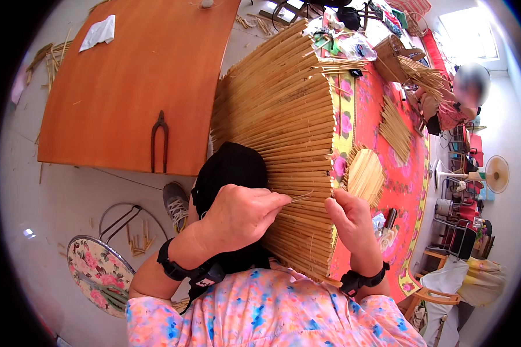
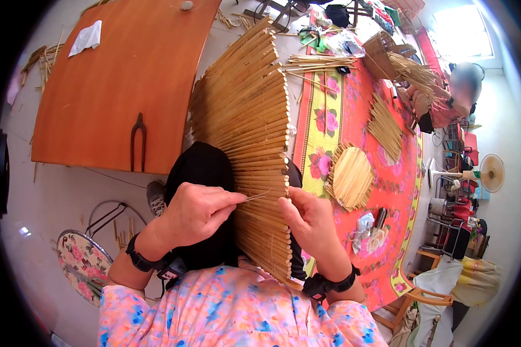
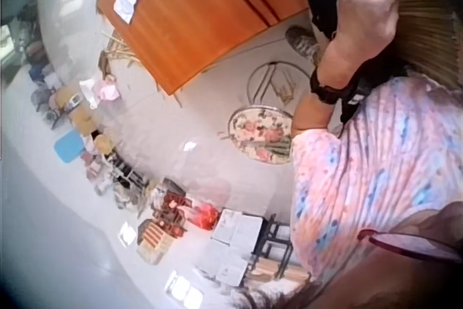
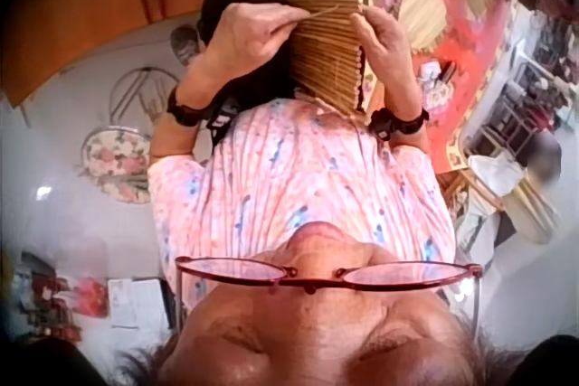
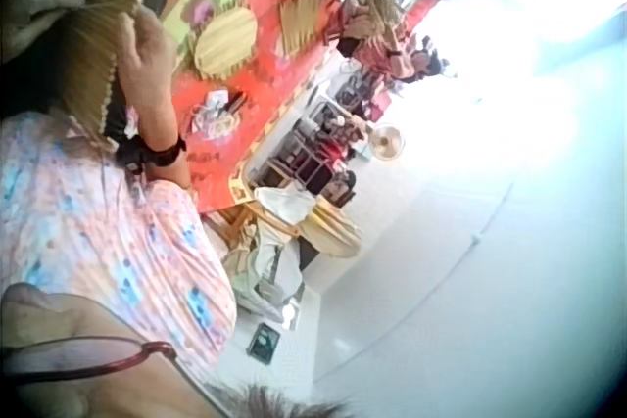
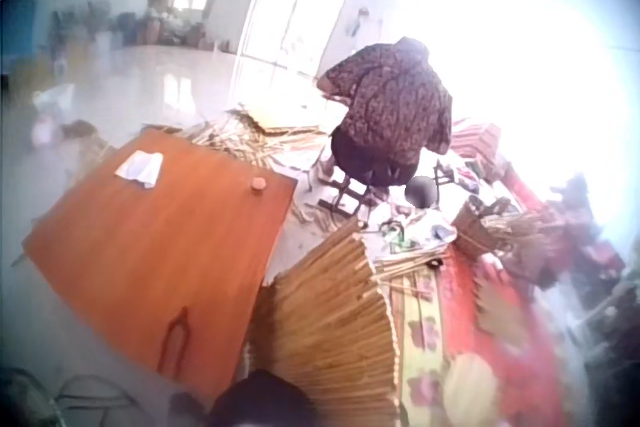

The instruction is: The person sits on the floor and weaves a bamboo mat by hand. They thread a string through the ends of the bamboo strips to secure them together, occasionally lifting the mat to inspect the work.

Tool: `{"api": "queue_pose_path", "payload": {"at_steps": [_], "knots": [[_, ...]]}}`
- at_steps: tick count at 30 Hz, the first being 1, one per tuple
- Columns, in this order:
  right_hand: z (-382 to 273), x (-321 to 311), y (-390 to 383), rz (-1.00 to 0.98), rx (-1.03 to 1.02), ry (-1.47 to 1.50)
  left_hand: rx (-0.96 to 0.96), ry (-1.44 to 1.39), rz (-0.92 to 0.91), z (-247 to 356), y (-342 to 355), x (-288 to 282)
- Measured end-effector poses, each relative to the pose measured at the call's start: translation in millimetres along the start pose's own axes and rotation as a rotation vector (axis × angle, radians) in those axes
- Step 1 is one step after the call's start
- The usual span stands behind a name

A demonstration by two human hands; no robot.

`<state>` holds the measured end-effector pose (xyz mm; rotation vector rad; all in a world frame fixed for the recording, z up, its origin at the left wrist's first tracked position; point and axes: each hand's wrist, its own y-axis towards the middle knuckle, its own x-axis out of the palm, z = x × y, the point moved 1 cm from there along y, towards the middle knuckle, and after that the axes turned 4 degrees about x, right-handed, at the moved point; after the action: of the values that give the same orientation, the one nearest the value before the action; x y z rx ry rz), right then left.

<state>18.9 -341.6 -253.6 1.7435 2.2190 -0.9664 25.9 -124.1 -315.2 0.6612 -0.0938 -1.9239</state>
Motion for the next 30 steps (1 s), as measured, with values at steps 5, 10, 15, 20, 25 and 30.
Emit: {"api": "queue_pose_path", "payload": {"at_steps": [5,10,15,20,25,30], "knots": [[3.7,4.6,-0.5,0.107,-0.051,-0.124,0.05,0.071,0.03,-2.5,6.1,1.1],[2.1,6.4,0.5,0.105,-0.072,-0.105,0.075,0.102,0.034,-1.0,8.8,-2.5],[4.1,9.0,1.1,0.132,-0.087,-0.074,0.096,0.106,0.049,-1.4,8.1,-2.7],[2.6,8.6,0.6,0.128,-0.095,-0.101,0.096,0.111,0.044,-0.3,8.4,-3.2],[1.9,11.4,0.8,0.148,-0.113,-0.066,0.103,0.114,0.056,-0.7,7.7,-1.4],[6.0,8.7,0.8,0.129,-0.115,-0.101,0.098,0.13,0.046,0.0,8.2,-2.0]]}}
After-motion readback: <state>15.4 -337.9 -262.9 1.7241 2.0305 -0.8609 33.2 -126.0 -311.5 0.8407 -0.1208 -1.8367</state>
